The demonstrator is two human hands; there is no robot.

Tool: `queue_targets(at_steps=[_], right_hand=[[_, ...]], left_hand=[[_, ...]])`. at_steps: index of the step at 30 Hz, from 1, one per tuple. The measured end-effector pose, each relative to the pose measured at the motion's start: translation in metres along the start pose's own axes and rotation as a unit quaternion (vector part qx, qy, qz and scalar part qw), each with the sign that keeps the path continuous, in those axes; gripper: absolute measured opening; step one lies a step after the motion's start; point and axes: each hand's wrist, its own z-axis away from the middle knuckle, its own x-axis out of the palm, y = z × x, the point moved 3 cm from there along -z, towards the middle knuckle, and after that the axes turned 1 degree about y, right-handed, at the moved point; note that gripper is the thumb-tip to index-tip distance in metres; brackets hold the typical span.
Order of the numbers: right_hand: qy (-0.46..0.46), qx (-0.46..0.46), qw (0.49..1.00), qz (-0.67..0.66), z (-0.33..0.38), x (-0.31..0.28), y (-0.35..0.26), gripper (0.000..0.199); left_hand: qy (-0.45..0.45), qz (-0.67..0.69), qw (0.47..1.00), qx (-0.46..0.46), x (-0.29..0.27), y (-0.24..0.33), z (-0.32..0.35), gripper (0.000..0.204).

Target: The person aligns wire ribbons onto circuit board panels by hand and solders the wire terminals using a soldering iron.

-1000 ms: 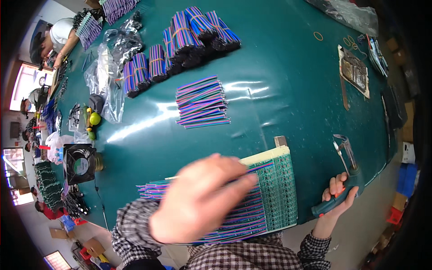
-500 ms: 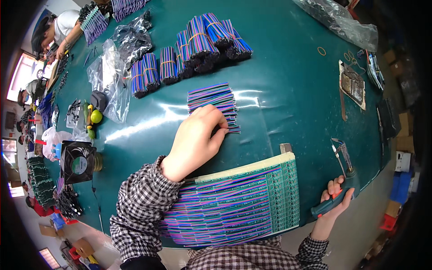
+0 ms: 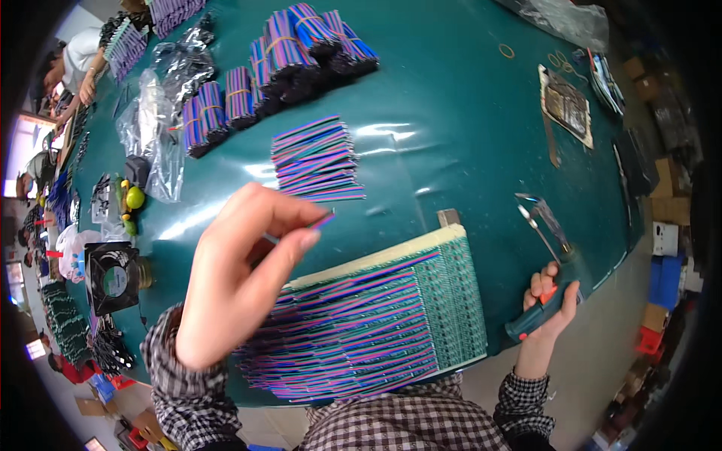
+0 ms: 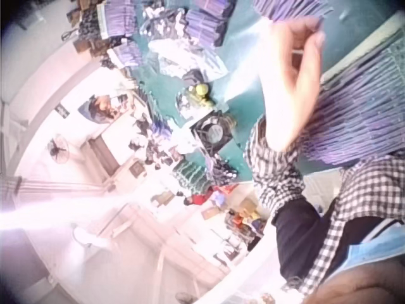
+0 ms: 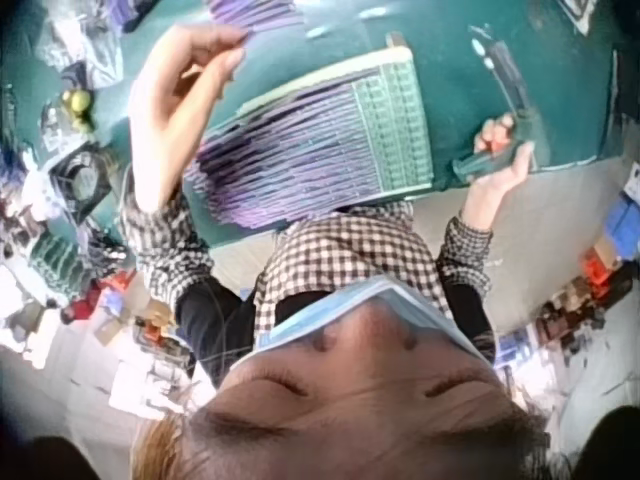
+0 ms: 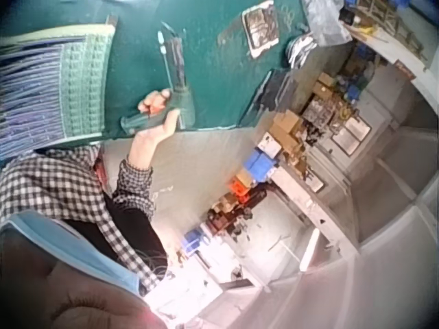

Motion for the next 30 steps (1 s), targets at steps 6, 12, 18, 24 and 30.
queue_targets(at_steps=[6,12,18,24,30], right_hand=[[-0.024,0.006,1.000,-0.006,-0.004,0.003,0.004,0.055],[-0.018,0.006,1.000,0.001,0.002,-0.001,0.001,0.055],[-0.016,-0.001,1.000,0.010,0.004,0.000,0.002,0.054],[-0.047,0.000,0.999,0.025,0.020,0.004,-0.015,0.060],[-0.043,-0.005,0.993,0.113,0.044,0.021,-0.027,0.066]], left_hand=[[-0.010,-0.075,0.976,0.205,0.057,0.027,0.028,0.034],[0.064,-0.294,0.870,0.391,0.114,0.016,0.022,0.040],[0.089,-0.337,0.854,0.386,0.128,0.006,0.024,0.036],[0.098,-0.321,0.858,0.389,0.126,0.005,0.022,0.033],[0.080,-0.307,0.877,0.361,0.125,0.006,0.020,0.033]])
